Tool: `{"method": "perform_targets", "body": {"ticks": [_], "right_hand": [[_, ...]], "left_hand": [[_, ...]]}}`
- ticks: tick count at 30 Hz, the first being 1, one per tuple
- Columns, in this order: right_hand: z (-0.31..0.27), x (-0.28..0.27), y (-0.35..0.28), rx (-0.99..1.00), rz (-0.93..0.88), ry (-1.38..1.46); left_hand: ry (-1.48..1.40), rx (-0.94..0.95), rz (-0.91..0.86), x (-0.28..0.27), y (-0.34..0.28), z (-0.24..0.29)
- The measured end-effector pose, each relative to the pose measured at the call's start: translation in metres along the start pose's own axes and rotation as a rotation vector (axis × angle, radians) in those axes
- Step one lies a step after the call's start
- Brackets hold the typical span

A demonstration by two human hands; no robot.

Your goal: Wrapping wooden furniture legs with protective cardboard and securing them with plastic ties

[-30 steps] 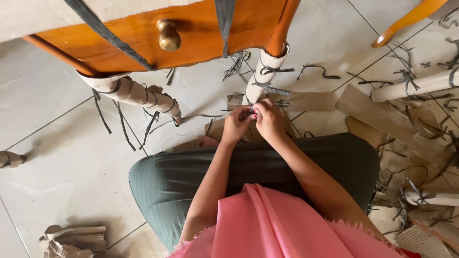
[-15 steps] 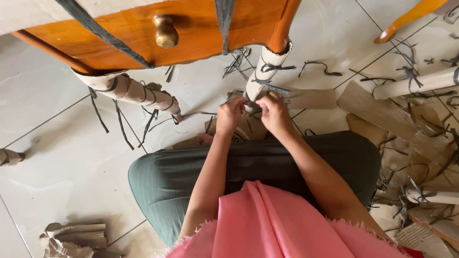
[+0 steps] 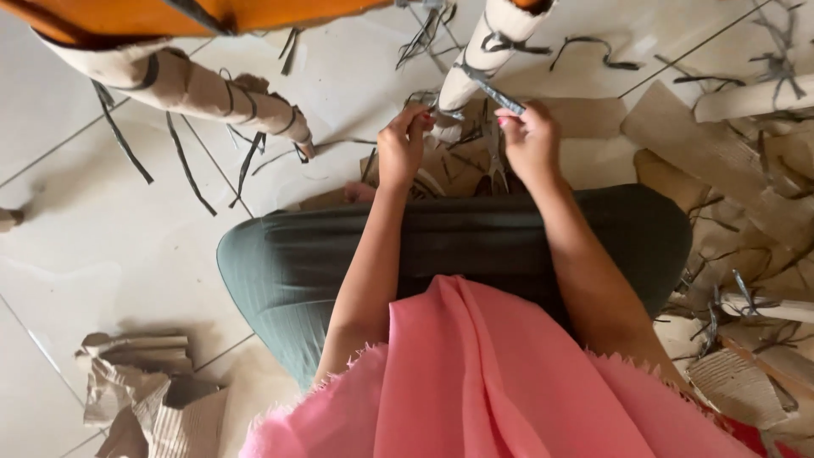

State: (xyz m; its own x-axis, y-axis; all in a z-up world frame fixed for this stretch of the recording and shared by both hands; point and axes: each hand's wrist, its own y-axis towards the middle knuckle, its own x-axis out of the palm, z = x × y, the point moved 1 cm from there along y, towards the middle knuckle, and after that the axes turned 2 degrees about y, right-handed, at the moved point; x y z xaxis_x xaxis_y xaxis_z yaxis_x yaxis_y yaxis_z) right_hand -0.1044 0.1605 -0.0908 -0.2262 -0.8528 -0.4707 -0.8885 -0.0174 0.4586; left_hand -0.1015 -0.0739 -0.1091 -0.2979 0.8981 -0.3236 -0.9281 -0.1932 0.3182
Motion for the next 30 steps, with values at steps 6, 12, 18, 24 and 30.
{"method": "perform_targets", "body": {"ticks": [6,12,18,24,30], "right_hand": [[-0.045,0.035,-0.006,0.097,0.006,0.183],[-0.039,0.058,-0.005,0.153,0.086,0.137],[-0.055,0.062,0.002,0.002,-0.095,-0.257],[-0.07,0.05,0.007,-0.222,-0.113,-0.311],[-0.042,0.043,0.019,-0.323,-0.039,-0.342]], "left_hand": [[-0.205,-0.092,-0.037,0.001,-0.008,0.003],[-0.289,-0.118,-0.019,0.003,-0.007,0.01],[-0.18,-0.129,-0.12,-0.005,-0.004,0.01],[0.153,0.171,-0.044,-0.011,0.019,0.0],[0.239,0.198,-0.052,-0.007,0.025,-0.012]]}}
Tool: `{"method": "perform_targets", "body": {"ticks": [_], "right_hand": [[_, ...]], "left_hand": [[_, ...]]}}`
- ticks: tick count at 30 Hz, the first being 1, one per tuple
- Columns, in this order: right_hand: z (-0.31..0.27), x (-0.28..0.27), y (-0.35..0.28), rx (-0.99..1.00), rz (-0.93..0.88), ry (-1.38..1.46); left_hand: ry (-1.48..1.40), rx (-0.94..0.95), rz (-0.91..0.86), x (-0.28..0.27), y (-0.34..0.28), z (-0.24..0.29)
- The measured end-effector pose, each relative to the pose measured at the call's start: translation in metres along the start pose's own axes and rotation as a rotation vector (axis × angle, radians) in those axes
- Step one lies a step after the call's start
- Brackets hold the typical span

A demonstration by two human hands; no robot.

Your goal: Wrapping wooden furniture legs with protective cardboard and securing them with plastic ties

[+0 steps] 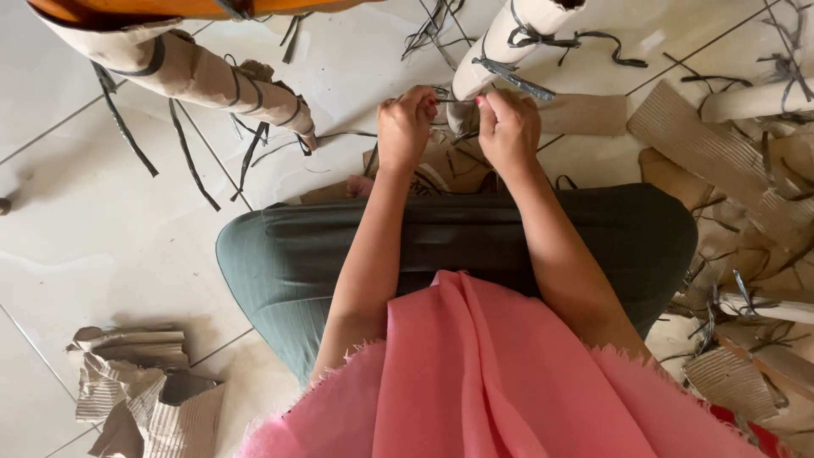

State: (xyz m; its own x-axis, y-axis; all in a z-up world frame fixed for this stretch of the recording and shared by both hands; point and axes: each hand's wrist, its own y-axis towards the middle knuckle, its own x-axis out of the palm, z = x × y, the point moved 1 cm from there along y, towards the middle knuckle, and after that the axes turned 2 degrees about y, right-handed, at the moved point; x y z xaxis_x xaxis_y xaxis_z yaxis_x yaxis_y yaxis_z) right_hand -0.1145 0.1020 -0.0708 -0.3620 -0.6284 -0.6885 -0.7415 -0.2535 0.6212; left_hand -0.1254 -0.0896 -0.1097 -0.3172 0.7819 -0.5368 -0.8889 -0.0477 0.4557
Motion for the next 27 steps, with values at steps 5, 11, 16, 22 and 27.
{"method": "perform_targets", "body": {"ticks": [5,11,16,22,27], "right_hand": [[0.012,0.005,-0.001,0.077,-0.027,0.147],[0.005,0.012,-0.013,0.253,0.093,0.238],[-0.018,-0.003,-0.007,0.251,0.16,0.261],[-0.012,-0.009,-0.017,0.052,0.186,0.286],[-0.003,0.0,-0.025,-0.055,0.187,0.259]], "left_hand": [[-0.219,0.062,-0.027,-0.014,-0.002,0.009],[-0.476,0.192,-0.01,-0.014,-0.002,0.038],[-0.433,0.206,-0.051,0.006,-0.006,0.033],[-0.499,-0.062,-0.003,0.014,-0.009,0.034],[-0.486,0.0,-0.033,0.009,-0.011,0.041]]}}
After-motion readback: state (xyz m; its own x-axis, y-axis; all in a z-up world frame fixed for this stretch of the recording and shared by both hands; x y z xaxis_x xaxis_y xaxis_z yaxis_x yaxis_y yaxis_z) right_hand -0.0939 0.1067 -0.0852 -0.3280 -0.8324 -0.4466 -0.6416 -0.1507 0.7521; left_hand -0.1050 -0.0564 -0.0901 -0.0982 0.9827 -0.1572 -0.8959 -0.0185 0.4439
